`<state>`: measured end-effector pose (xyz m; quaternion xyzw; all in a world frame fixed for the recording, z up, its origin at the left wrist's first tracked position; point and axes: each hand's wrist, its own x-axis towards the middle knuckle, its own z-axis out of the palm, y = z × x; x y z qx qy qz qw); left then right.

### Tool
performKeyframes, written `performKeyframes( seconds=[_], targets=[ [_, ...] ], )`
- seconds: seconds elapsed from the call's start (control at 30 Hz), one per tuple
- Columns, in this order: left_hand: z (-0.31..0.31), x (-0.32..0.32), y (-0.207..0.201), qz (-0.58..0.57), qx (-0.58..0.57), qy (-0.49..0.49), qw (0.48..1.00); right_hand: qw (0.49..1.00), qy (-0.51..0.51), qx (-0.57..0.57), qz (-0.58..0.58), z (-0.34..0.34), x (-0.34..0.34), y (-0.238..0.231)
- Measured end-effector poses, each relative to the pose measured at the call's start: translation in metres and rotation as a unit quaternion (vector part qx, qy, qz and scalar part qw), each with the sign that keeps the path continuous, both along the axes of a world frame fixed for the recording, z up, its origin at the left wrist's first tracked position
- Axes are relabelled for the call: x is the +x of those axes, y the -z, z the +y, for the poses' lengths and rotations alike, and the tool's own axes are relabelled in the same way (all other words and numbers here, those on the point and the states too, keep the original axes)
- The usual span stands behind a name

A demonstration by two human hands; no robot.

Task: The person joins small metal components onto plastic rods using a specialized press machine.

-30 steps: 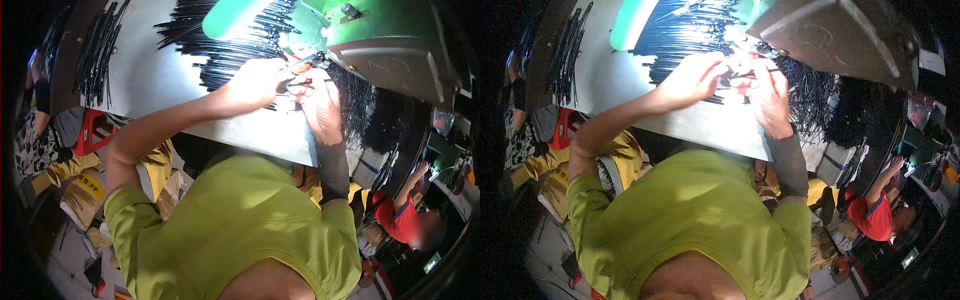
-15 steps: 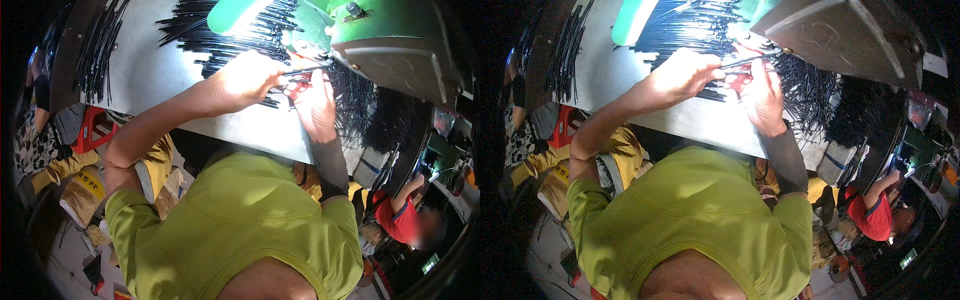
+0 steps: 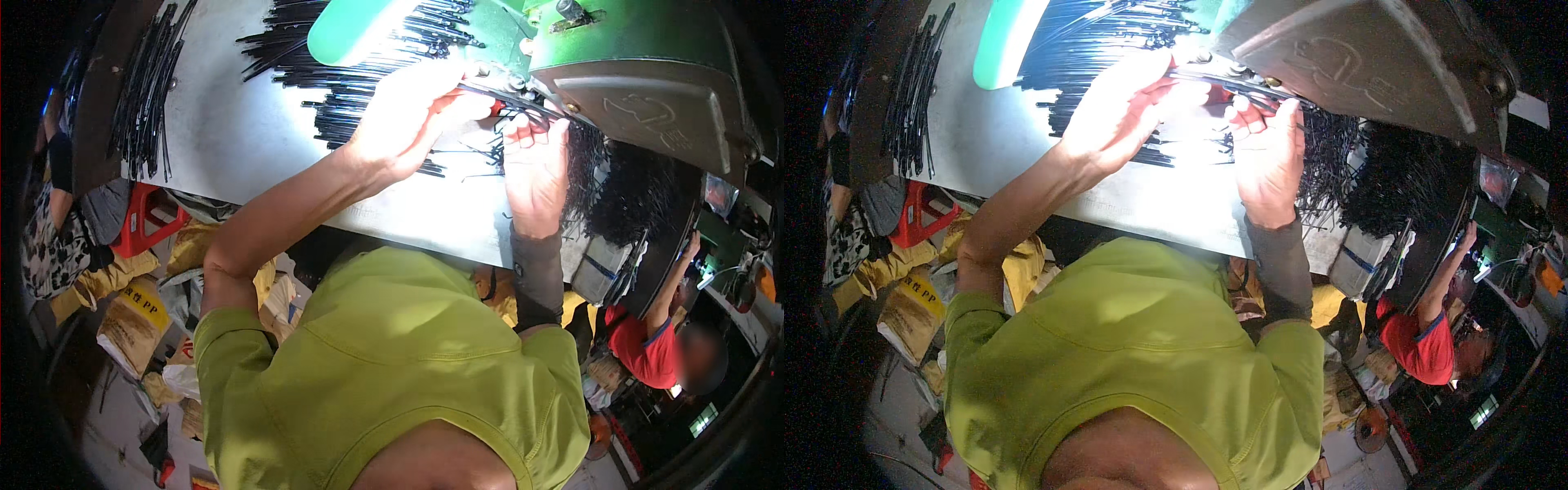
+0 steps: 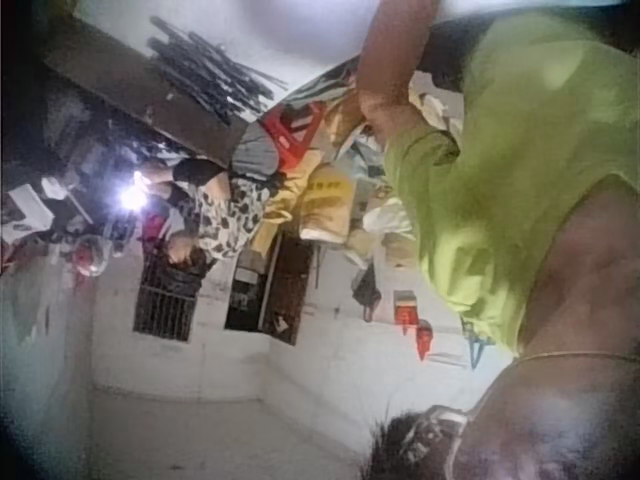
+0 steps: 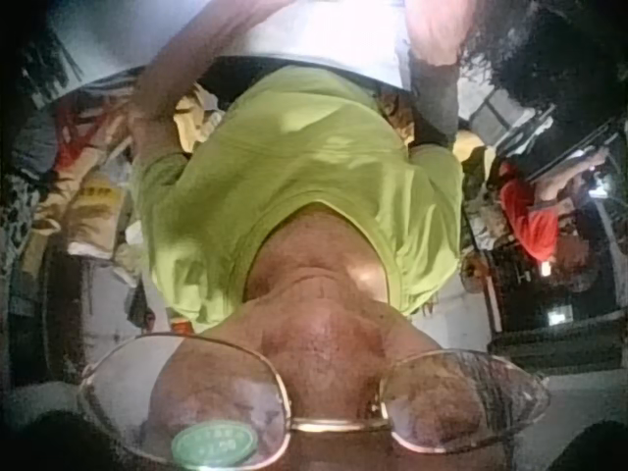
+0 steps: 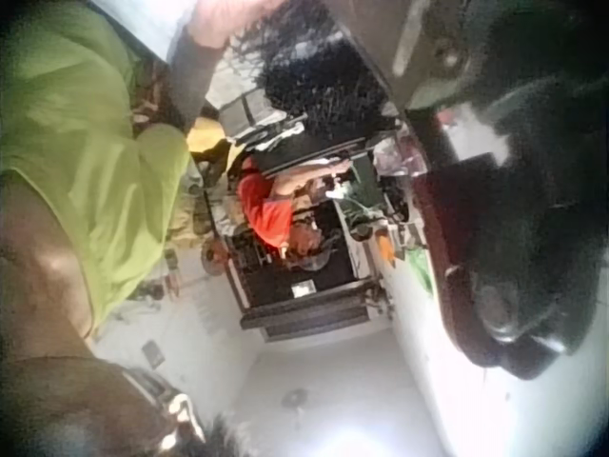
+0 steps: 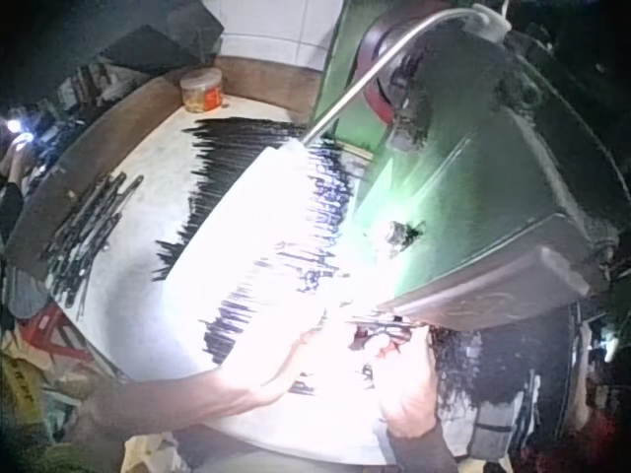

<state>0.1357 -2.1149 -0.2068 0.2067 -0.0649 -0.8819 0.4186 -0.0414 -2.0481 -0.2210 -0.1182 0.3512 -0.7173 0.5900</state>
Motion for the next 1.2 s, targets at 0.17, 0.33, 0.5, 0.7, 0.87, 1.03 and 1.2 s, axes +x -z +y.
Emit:
performKeyframes(
  seconds=[0.17, 0.33, 0.5, 0.7, 0.87, 1.03, 1.2],
  targets=[
    [-0.005, -0.009, 0.0, -0.048, -0.05, -0.03, 0.997, 0.998, 0.001, -0.031, 0.058, -0.001, 0.002, 0.0],
    [-0.008, -0.012, 0.006, -0.028, -0.034, -0.027, 0.999, 0.998, -0.009, -0.035, 0.046, -0.002, 0.001, 0.0],
    [-0.011, -0.013, 0.009, -0.043, -0.037, -0.025, 0.998, 0.998, 0.011, -0.021, 0.051, -0.003, 0.0, 0.003],
    [-0.017, -0.021, 0.008, -0.085, -0.099, -0.04, 0.991, 0.998, 0.043, -0.002, 0.047, -0.008, 0.0, -0.001],
    [-0.023, -0.025, 0.007, -0.125, -0.115, -0.059, 0.984, 0.997, 0.052, 0.03, 0.051, -0.013, 0.003, -0.006],
    [-0.022, -0.032, 0.01, -0.072, -0.144, -0.072, 0.984, 0.998, 0.025, -0.051, -0.029, -0.011, -0.009, 0.0],
    [-0.023, -0.029, 0.007, -0.081, -0.12, -0.068, 0.987, 0.998, 0.057, 0.017, 0.008, -0.014, -0.005, -0.005]
  ],
)
